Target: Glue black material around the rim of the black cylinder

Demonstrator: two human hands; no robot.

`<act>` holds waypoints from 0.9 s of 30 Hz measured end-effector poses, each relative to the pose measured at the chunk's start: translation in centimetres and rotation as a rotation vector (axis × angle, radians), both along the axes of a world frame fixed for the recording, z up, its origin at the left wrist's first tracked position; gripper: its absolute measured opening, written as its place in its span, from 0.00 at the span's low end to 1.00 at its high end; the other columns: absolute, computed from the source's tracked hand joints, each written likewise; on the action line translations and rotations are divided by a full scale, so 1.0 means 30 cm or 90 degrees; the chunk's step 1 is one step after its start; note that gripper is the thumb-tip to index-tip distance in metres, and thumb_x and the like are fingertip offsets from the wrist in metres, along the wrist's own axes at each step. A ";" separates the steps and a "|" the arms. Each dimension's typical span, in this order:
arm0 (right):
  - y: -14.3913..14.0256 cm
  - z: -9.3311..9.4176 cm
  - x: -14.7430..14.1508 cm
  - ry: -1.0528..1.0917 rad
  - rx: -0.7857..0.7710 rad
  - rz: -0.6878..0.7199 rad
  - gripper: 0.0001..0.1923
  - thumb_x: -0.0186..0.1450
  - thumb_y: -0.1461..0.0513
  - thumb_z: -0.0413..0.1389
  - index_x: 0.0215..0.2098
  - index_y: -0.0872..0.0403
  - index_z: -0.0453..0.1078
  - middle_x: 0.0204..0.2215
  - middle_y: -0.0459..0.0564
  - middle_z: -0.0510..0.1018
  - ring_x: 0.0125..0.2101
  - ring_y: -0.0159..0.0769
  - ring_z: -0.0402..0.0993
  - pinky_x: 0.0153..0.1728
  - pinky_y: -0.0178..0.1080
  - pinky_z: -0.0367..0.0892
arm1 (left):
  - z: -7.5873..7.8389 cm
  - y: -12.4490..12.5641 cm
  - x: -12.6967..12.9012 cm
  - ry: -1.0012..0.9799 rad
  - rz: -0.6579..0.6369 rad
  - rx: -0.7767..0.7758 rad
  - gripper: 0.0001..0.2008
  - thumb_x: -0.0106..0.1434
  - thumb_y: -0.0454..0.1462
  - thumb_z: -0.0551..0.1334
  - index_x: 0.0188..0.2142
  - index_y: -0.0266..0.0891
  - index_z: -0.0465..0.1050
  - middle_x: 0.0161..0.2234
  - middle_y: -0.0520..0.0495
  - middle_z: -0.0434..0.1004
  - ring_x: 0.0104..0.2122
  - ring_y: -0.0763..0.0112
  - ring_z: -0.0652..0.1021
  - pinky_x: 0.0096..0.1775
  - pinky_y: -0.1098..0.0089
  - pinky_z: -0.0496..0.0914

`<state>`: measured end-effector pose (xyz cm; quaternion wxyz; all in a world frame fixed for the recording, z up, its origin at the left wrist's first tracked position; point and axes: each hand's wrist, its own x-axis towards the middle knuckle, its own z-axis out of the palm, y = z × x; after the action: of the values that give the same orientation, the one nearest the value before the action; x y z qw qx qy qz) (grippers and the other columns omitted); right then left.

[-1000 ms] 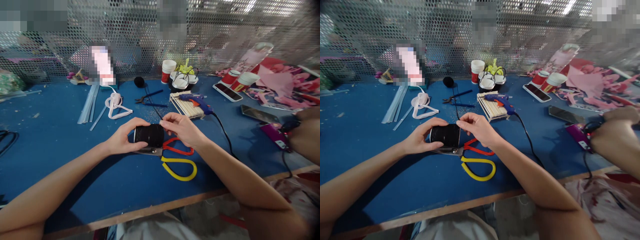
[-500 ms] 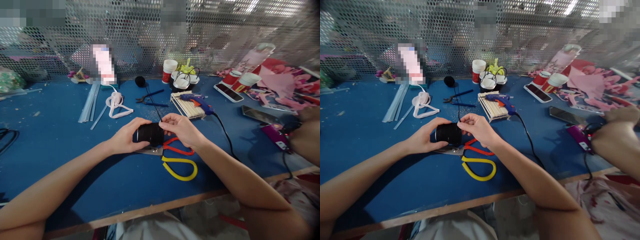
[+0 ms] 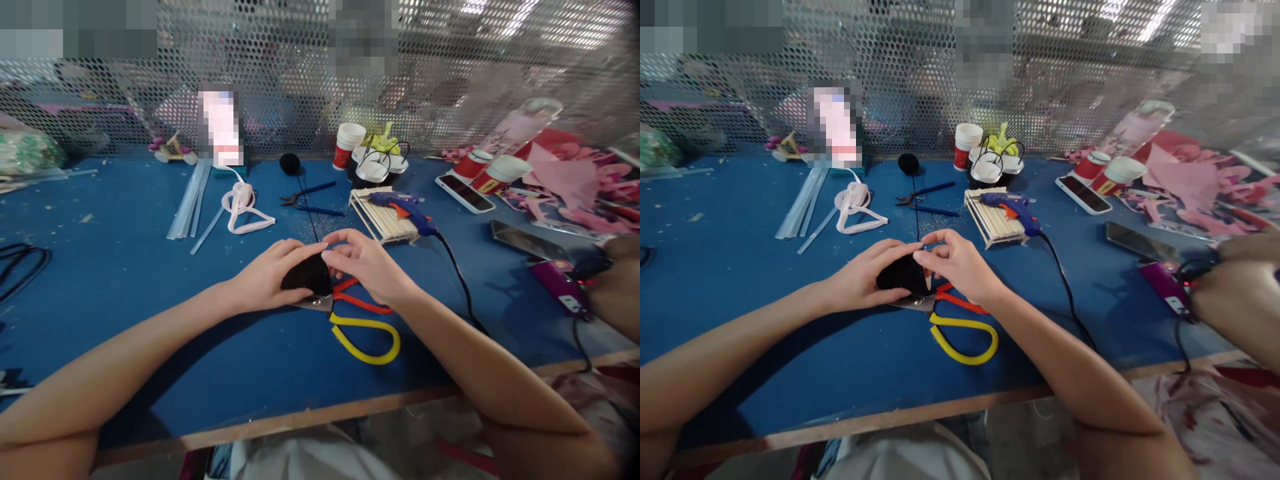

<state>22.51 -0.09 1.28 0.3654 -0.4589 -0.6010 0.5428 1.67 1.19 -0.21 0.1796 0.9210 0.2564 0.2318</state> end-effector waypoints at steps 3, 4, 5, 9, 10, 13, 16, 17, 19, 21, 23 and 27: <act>-0.003 0.011 0.003 0.013 -0.001 -0.007 0.16 0.63 0.51 0.50 0.39 0.54 0.61 0.26 0.46 0.74 0.26 0.29 0.71 0.27 0.35 0.65 | -0.003 0.001 0.001 0.005 0.014 0.018 0.28 0.59 0.40 0.60 0.58 0.36 0.55 0.48 0.38 0.63 0.48 0.60 0.67 0.50 0.60 0.65; -0.004 0.014 0.004 0.016 -0.004 -0.010 0.16 0.64 0.50 0.48 0.38 0.54 0.61 0.27 0.47 0.75 0.26 0.29 0.71 0.28 0.35 0.65 | -0.005 0.002 0.001 0.005 0.018 0.023 0.28 0.59 0.40 0.60 0.57 0.36 0.56 0.48 0.38 0.63 0.49 0.60 0.67 0.50 0.60 0.65; -0.004 0.015 0.004 0.009 -0.002 -0.013 0.16 0.65 0.50 0.46 0.37 0.55 0.62 0.27 0.47 0.75 0.26 0.29 0.71 0.28 0.35 0.65 | -0.007 0.002 0.000 0.004 0.021 0.029 0.27 0.59 0.40 0.60 0.56 0.36 0.56 0.49 0.38 0.63 0.49 0.60 0.67 0.50 0.60 0.65; -0.009 0.013 0.007 -0.087 0.031 0.014 0.14 0.62 0.52 0.51 0.35 0.55 0.66 0.29 0.48 0.75 0.30 0.31 0.71 0.32 0.35 0.66 | -0.015 0.005 -0.002 -0.003 0.044 0.069 0.26 0.58 0.39 0.60 0.55 0.38 0.57 0.49 0.39 0.64 0.50 0.58 0.66 0.51 0.57 0.64; -0.011 0.011 0.007 -0.115 0.038 0.035 0.13 0.61 0.53 0.53 0.34 0.55 0.67 0.29 0.47 0.74 0.31 0.31 0.71 0.33 0.36 0.66 | -0.018 0.006 -0.002 -0.006 0.050 0.081 0.26 0.58 0.39 0.60 0.55 0.38 0.57 0.49 0.39 0.64 0.50 0.58 0.66 0.50 0.57 0.65; -0.017 0.006 0.006 -0.198 0.066 0.085 0.09 0.59 0.57 0.55 0.32 0.55 0.69 0.28 0.46 0.73 0.30 0.31 0.69 0.32 0.36 0.65 | -0.024 0.008 -0.003 -0.003 0.066 0.118 0.24 0.58 0.38 0.60 0.54 0.38 0.58 0.49 0.38 0.64 0.50 0.57 0.67 0.50 0.55 0.65; -0.019 0.007 0.005 -0.242 0.094 0.100 0.08 0.60 0.58 0.54 0.32 0.55 0.70 0.28 0.46 0.74 0.28 0.31 0.68 0.31 0.36 0.65 | -0.029 0.010 -0.003 0.009 0.072 0.143 0.23 0.59 0.38 0.59 0.53 0.37 0.60 0.49 0.38 0.65 0.50 0.57 0.67 0.50 0.55 0.65; -0.019 0.012 0.007 -0.246 0.100 0.101 0.09 0.60 0.58 0.53 0.33 0.55 0.70 0.29 0.46 0.75 0.29 0.31 0.69 0.32 0.36 0.66 | -0.029 0.012 -0.003 0.012 0.073 0.149 0.22 0.59 0.38 0.59 0.53 0.37 0.60 0.49 0.38 0.65 0.49 0.57 0.67 0.50 0.56 0.65; -0.016 0.033 0.020 -0.262 0.129 0.074 0.11 0.60 0.56 0.53 0.36 0.55 0.71 0.32 0.48 0.77 0.31 0.33 0.71 0.34 0.37 0.66 | -0.026 0.014 -0.005 0.022 0.079 0.157 0.22 0.59 0.38 0.59 0.53 0.37 0.60 0.49 0.38 0.65 0.49 0.57 0.67 0.50 0.56 0.65; -0.006 0.069 0.052 -0.292 0.207 -0.017 0.12 0.60 0.55 0.54 0.36 0.54 0.71 0.34 0.49 0.78 0.33 0.34 0.72 0.36 0.38 0.67 | -0.021 0.016 -0.007 0.033 0.086 0.153 0.23 0.59 0.38 0.59 0.53 0.36 0.60 0.49 0.38 0.65 0.49 0.56 0.67 0.50 0.56 0.65; 0.014 0.113 0.105 -0.352 0.313 -0.170 0.12 0.60 0.54 0.54 0.35 0.53 0.72 0.33 0.49 0.78 0.33 0.35 0.72 0.36 0.38 0.67 | -0.014 0.017 -0.010 0.039 0.096 0.130 0.23 0.59 0.39 0.59 0.54 0.36 0.60 0.49 0.37 0.64 0.49 0.56 0.67 0.49 0.57 0.66; 0.088 0.171 0.254 -0.590 0.394 -0.448 0.11 0.59 0.57 0.53 0.35 0.56 0.71 0.31 0.54 0.77 0.31 0.40 0.73 0.35 0.42 0.66 | -0.002 0.021 -0.014 0.038 0.113 0.075 0.24 0.59 0.39 0.59 0.54 0.36 0.59 0.50 0.37 0.63 0.48 0.58 0.69 0.47 0.60 0.69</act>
<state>30.13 2.56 6.40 0.3395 -0.6881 -0.6384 -0.0605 1.26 1.80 -0.27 0.0963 0.9102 0.3276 0.2342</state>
